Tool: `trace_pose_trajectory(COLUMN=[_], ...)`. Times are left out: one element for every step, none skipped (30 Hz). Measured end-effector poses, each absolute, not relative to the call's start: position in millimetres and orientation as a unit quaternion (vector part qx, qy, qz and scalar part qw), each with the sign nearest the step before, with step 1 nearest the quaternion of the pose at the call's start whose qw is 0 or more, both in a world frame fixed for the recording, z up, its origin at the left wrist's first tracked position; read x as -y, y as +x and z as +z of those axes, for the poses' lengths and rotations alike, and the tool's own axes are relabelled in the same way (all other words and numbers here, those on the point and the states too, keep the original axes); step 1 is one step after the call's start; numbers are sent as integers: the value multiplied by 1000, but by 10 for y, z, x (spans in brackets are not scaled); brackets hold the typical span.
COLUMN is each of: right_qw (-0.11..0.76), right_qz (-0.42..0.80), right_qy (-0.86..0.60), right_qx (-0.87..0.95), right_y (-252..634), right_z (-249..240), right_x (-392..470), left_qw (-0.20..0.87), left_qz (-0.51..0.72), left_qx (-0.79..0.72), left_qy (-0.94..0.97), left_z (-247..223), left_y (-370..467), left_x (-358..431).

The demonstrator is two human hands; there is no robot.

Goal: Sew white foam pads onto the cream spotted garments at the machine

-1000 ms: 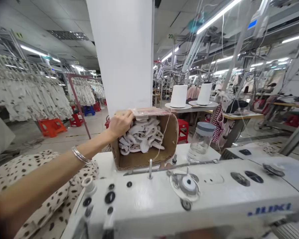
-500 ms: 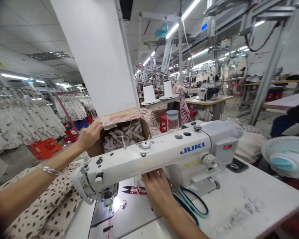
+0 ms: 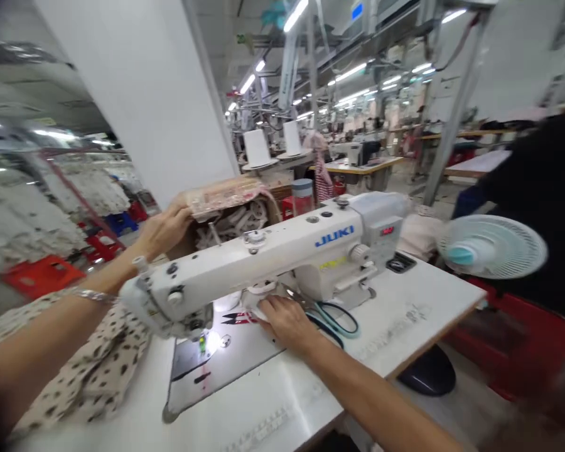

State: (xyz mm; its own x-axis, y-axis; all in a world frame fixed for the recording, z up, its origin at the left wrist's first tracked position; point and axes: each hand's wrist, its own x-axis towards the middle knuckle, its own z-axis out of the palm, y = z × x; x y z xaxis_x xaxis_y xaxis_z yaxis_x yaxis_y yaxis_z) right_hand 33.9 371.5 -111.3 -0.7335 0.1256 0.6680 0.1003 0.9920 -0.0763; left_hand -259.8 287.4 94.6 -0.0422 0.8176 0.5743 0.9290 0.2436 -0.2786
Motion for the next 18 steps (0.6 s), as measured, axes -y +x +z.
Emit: trace_pose_trajectory(right_qw=[364, 369, 372, 375, 377, 378, 377, 375, 371, 366, 360, 352, 342, 332, 322, 312, 303, 294], right_qz=[23, 29, 35, 40, 44, 48, 52, 55, 59, 64, 71, 78, 88, 100, 114, 130, 148, 168], right_qy=[-51, -45, -44, -44, -47, -51, -55, -62, -69, -78, -86, -94, -101, -107, -113, -119, -127, -133], right_qx=[930, 928, 927, 925, 924, 923, 923, 923, 924, 925, 926, 928, 930, 932, 933, 934, 933, 932], right_y=[341, 344, 346, 347, 348, 349, 351, 353, 354, 356, 358, 360, 362, 365, 367, 370, 373, 376], right_z=[-1133, -1150, -1163, -1174, -1182, -1188, -1192, -1195, -1196, -1196, -1194, -1190, -1184, -1177, -1167, -1155, -1140, -1120], right_x=[-3704, -3698, -3697, -3698, -3699, -3698, -3695, -3690, -3684, -3678, -3674, -3672, -3673, -3676, -3680, -3684, -3685, -3683], left_qw=[317, 310, 304, 299, 294, 291, 288, 287, 288, 290, 294, 301, 310, 321, 333, 344, 353, 359], left_qz=[-79, -79, -81, -86, -93, -105, -119, -135, -153, -171, -187, -206, -229, -257, -287, -318, -341, -354], left_qx=[719, 724, 729, 735, 740, 744, 748, 750, 751, 750, 750, 747, 742, 735, 728, 721, 717, 718], left_qy=[-614, -611, -607, -603, -597, -592, -586, -581, -575, -569, -563, -556, -549, -539, -526, -510, -494, -480], left_z=[954, 959, 959, 954, 942, 925, 903, 878, 854, 833, 817, 808, 804, 805, 805, 801, 787, 758], left_y=[-2609, -2627, -2652, -2683, -2715, -2746, -2770, -2784, -2786, -2777, -2757, -2726, -2687, -2638, -2580, -2509, -2423, -2318], left_x=[-2814, -2770, -2740, -2725, -2720, -2723, -2731, -2740, -2746, -2744, -2728, -2694, -2636, -2553, -2442, -2305, -2144, -1965])
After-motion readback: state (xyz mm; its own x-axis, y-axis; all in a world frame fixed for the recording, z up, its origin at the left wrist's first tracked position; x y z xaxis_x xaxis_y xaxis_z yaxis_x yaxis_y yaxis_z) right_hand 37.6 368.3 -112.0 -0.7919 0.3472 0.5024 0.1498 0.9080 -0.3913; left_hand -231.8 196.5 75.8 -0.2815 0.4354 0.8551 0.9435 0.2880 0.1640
